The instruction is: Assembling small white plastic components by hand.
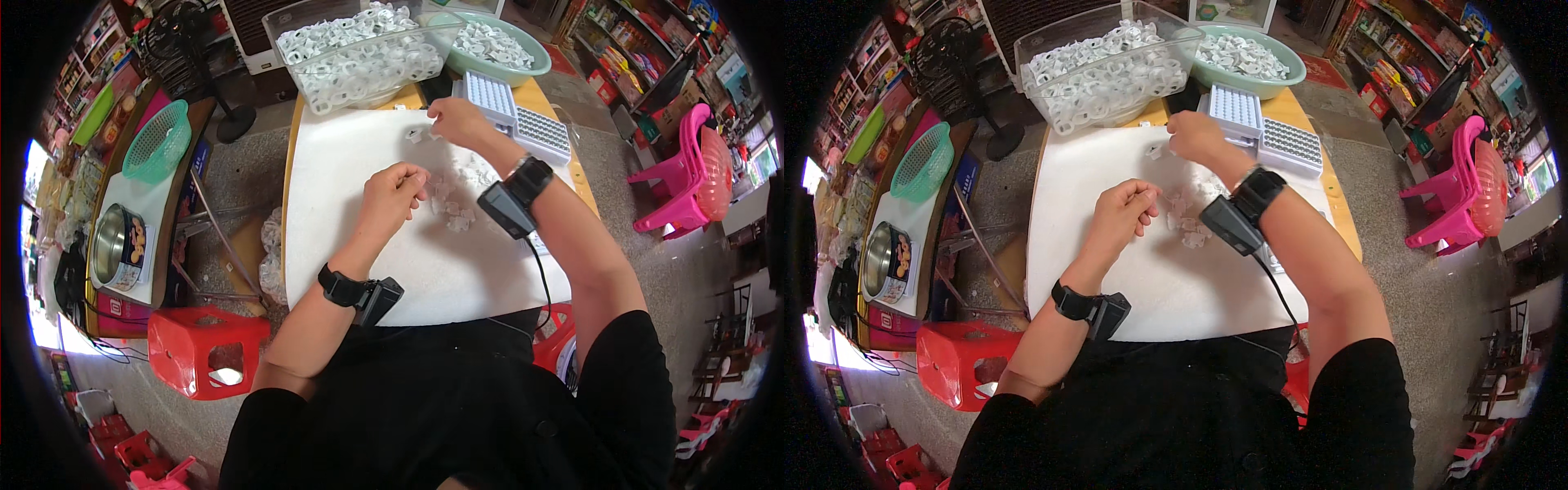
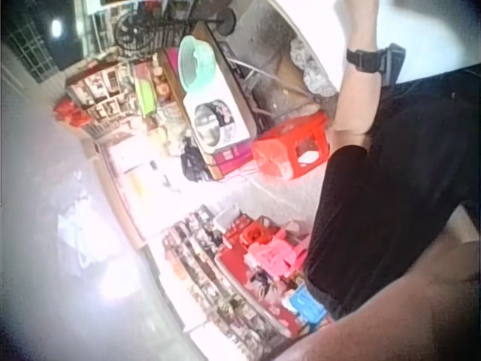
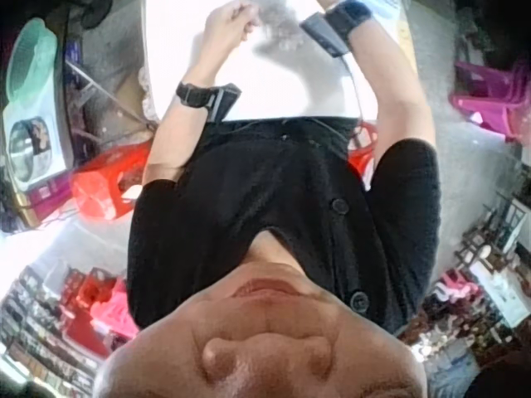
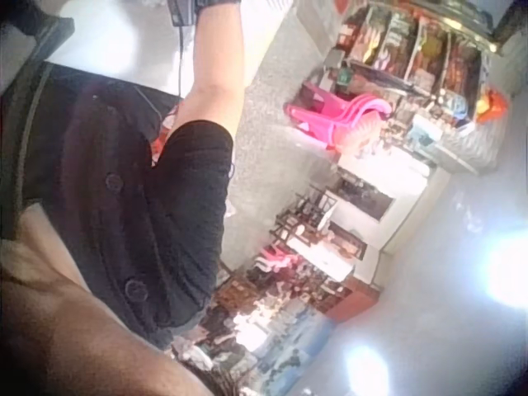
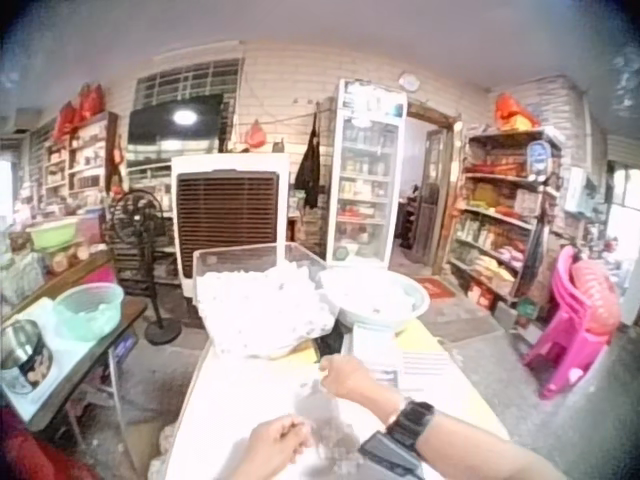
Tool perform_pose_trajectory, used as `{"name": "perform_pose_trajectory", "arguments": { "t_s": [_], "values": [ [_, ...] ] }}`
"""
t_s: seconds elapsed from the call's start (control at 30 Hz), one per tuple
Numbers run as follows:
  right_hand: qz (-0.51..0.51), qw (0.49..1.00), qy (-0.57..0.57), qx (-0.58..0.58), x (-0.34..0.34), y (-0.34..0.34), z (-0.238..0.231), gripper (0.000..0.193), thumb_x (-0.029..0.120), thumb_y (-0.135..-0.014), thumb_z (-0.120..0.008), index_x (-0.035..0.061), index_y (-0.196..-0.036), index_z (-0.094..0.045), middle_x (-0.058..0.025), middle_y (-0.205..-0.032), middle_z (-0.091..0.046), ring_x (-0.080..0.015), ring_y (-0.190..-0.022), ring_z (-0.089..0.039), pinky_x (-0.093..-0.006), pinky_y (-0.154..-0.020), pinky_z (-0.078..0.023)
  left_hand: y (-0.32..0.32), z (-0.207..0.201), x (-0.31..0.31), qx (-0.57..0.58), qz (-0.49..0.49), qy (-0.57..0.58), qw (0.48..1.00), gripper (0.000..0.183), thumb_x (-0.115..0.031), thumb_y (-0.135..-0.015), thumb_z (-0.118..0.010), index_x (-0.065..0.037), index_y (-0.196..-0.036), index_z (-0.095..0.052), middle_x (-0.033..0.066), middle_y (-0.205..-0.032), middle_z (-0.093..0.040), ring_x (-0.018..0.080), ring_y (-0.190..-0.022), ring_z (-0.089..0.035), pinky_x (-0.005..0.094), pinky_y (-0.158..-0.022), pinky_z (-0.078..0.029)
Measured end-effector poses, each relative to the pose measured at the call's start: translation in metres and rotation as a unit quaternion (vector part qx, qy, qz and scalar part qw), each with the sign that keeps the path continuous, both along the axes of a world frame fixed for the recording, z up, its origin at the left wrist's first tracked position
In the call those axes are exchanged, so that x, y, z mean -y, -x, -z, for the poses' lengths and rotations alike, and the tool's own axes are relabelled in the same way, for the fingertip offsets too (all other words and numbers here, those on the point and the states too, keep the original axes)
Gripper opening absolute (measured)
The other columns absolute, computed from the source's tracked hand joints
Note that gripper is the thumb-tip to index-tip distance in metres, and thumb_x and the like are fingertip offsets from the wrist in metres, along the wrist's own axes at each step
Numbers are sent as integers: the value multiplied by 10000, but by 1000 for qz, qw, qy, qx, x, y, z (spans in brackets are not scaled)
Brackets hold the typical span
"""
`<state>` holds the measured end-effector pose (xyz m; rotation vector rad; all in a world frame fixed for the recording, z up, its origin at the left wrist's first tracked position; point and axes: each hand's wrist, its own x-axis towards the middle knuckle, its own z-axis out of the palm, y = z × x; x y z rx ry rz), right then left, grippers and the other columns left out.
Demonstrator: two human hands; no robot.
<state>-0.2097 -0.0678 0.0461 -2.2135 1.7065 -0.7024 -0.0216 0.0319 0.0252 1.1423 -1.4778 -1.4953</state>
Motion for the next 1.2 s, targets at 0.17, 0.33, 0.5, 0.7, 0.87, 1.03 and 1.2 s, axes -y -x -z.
{"name": "perform_pose_trajectory", "arguments": {
  "t_s": [0.17,0.33,0.5,0.7,0.87,1.03,1.2],
  "values": [
    [12,996,-7,-82,-4,-13,10,222,101,-726,-607,44,-933,-666,-166,-861,-662,-339,-831,-637,-373,-724,-505,-3,-2,0,13,-10,-2,1000,207,-164,-915,-512,4,-982,-614,44,-767,-599,69,-605,-520,200,-487,-437],
    [-68,991,12,112,-84,-41,-31,241,78,-746,-604,1,-974,-626,-164,-855,-625,-296,-749,-601,-371,-694,-476,-7,1,5,-315,-8,-119,942,300,-234,-937,-504,27,-1071,-565,100,-976,-607,143,-792,-584,266,-701,-488],
    [-68,956,91,271,-135,-42,-29,221,44,-819,-555,5,-1030,-611,-114,-926,-632,-198,-817,-618,-292,-708,-482,-7,0,4,-356,78,-67,929,311,-143,-941,-486,36,-1194,-513,124,-1070,-594,193,-907,-606,304,-790,-515],
    [29,911,15,410,-162,-21,-33,183,47,-852,-547,-18,-1006,-621,-61,-886,-641,-105,-788,-582,-237,-712,-462,-10,-3,0,-409,179,-104,889,423,-81,-905,-510,56,-1296,-429,117,-1075,-590,196,-941,-612,303,-830,-515],
    [27,890,9,456,-173,-19,-23,168,59,-850,-558,-19,-979,-633,-48,-851,-635,-90,-751,-559,-231,-682,-449,-7,-6,-3,-362,214,-101,902,383,-131,-904,-524,67,-1228,-477,125,-1002,-603,206,-814,-641,280,-770,-531],
    [39,890,-10,453,-177,-21,-17,163,85,-838,-585,-4,-963,-638,-33,-810,-611,-89,-714,-537,-238,-637,-439,-7,-3,-2,-330,218,-126,910,331,-169,-909,-524,63,-1145,-504,141,-951,-611,205,-764,-636,261,-664,-536],
    [54,895,12,443,-177,-20,-11,162,87,-829,-590,-1,-956,-639,-52,-823,-601,-102,-709,-548,-244,-622,-439,-2,-2,-4,-293,199,-112,928,342,-191,-907,-538,60,-1136,-498,150,-962,-611,213,-788,-634,251,-654,-544]
  ]
}}
